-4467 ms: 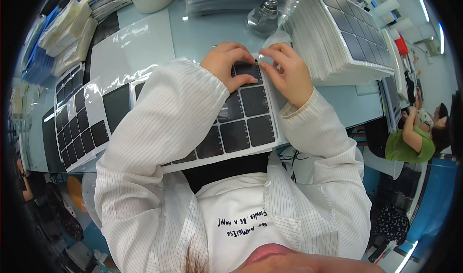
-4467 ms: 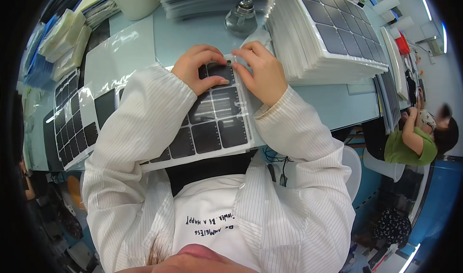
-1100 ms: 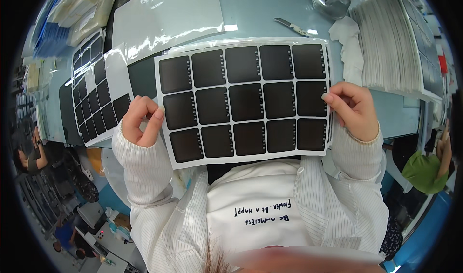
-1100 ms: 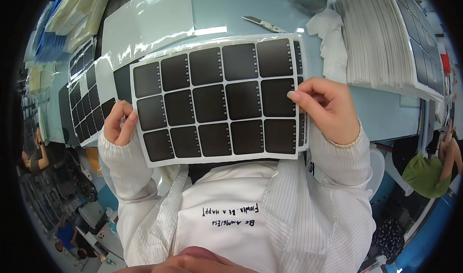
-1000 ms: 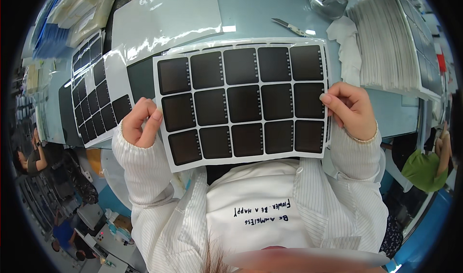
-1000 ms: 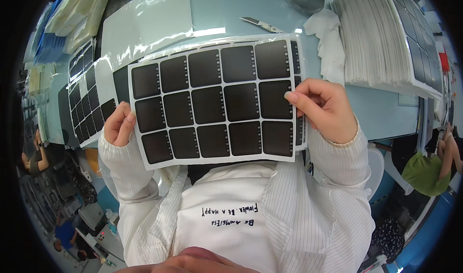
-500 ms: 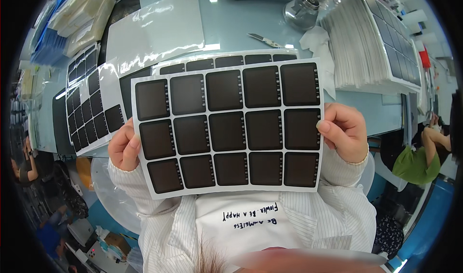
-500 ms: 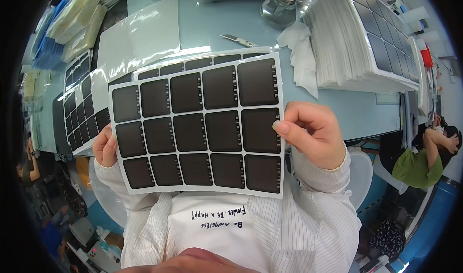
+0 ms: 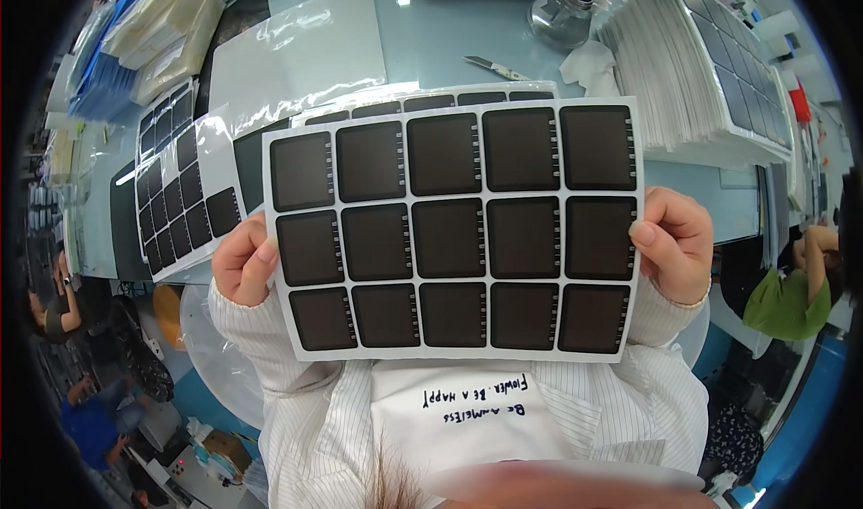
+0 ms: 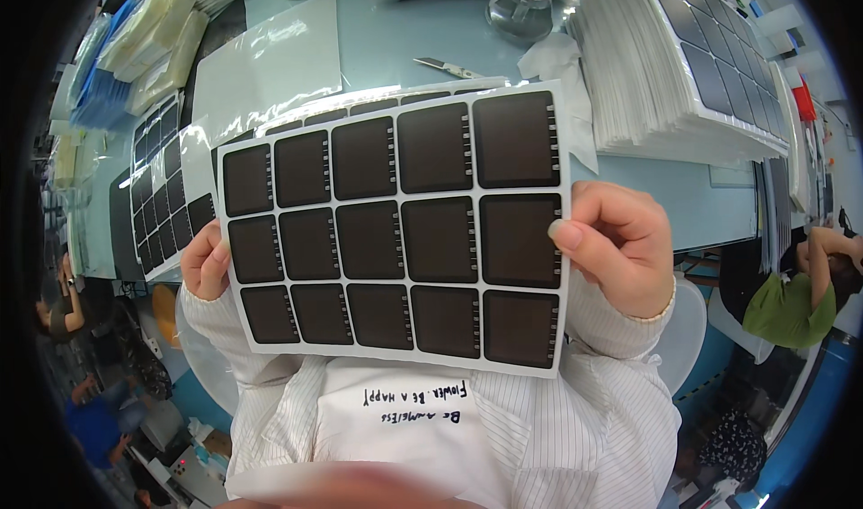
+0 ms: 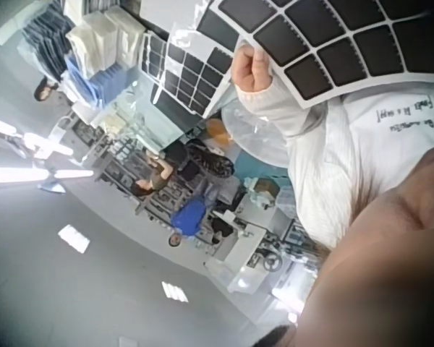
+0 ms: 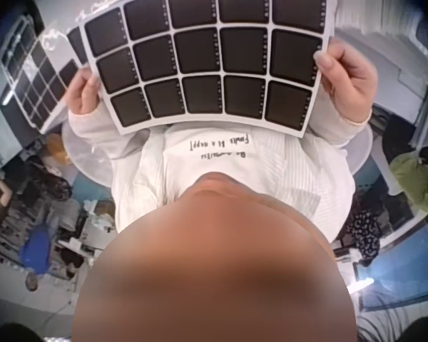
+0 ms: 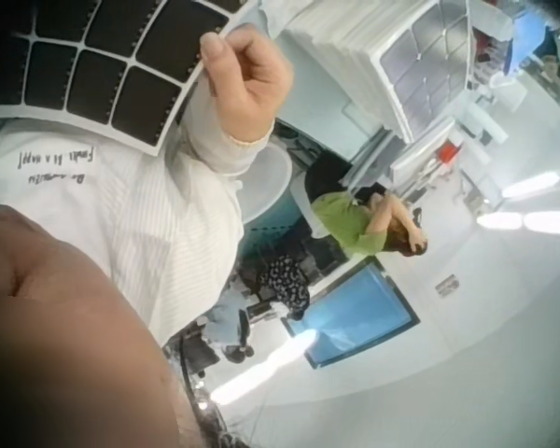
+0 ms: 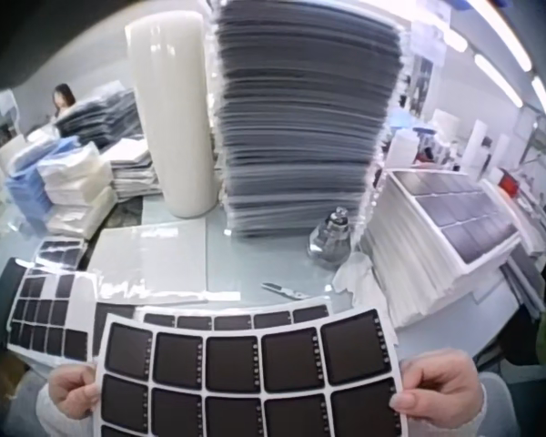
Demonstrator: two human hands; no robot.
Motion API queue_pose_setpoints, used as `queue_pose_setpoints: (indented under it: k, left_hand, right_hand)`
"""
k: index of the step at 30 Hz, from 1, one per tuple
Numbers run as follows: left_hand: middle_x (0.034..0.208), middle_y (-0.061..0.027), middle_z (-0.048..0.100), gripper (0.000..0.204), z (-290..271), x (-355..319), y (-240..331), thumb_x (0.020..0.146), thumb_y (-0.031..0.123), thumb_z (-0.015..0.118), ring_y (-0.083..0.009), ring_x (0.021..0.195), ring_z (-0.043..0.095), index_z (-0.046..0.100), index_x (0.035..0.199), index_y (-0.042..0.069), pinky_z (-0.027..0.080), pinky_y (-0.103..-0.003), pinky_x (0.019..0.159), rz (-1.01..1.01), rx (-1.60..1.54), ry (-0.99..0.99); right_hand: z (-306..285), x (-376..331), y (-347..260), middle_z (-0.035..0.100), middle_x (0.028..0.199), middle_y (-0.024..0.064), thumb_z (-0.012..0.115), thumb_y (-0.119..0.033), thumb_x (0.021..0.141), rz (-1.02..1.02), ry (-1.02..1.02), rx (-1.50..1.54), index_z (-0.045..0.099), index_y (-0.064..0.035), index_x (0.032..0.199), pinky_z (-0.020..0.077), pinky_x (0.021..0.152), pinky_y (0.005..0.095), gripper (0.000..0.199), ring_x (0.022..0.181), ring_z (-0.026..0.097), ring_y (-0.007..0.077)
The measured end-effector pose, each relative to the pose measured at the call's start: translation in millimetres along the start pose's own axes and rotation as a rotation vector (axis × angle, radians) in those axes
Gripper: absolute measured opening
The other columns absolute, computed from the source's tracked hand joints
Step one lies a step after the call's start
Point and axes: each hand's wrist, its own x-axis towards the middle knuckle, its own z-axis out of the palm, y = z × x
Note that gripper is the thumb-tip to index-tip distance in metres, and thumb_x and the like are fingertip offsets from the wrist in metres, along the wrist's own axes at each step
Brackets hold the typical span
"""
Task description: Inspecting and cleaning sheets of small solar cells at a factory workstation.
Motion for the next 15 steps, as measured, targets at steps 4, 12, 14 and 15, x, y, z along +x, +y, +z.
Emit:
queue_pose_setpoints:
  k: [4,12,14,15]
  left_hand:
    - [0.064,-0.0018,0.048,0.022,2.6,-2.2,-2.3,0.085,0.011,0.047,-0.0080,0.058,0.038,0.045,0.065,0.002,0.033,-0.022,0.056,-0.044,0.028,0.033]
    - [0.062,0.0000,0.044,0.024,1.2,-1.7,-7.9,0.085,0.012,0.048,-0.0078,0.056,0.035,0.044,0.063,0.003,0.030,-0.022,0.055,-0.083,0.002,0.064]
    - [0.061,0.0007,0.043,0.025,2.1,-1.3,-5.4,0.084,0.012,0.048,-0.0072,0.057,0.034,0.042,0.061,0.003,0.029,-0.022,0.055,-0.119,0.001,0.075]
    - [0.061,0.0007,0.043,0.025,3.7,-1.2,-4.1,0.084,0.012,0.048,-0.0072,0.057,0.034,0.042,0.061,0.003,0.029,-0.022,0.055,-0.132,0.012,0.090]
  right_hand:
    - [-1.4,-1.6,5.5,0.048,0.058,0.0004,0.056,-0.008,0.083,-0.007,0.033,0.116,0.051,-0.0010,0.065,0.0232,0.040,0.0183,0.020,0.041,0.035,0.0024]
    - [2.8,-2.3,7.2,0.047,0.057,0.0006,0.057,-0.011,0.082,0.052,0.101,0.101,0.049,-0.0009,0.064,0.0221,0.039,0.0180,0.022,0.040,0.033,0.0022]
    - [4.8,-1.5,7.6,0.047,0.058,0.0008,0.057,-0.011,0.081,0.051,0.094,0.107,0.049,-0.0009,0.064,0.0218,0.039,0.0180,0.022,0.040,0.033,0.0022]
    - [6.1,-0.8,8.2,0.048,0.058,0.0009,0.057,-0.012,0.082,0.046,0.125,0.119,0.048,-0.0011,0.064,0.0215,0.039,0.0177,0.022,0.040,0.032,0.0021]
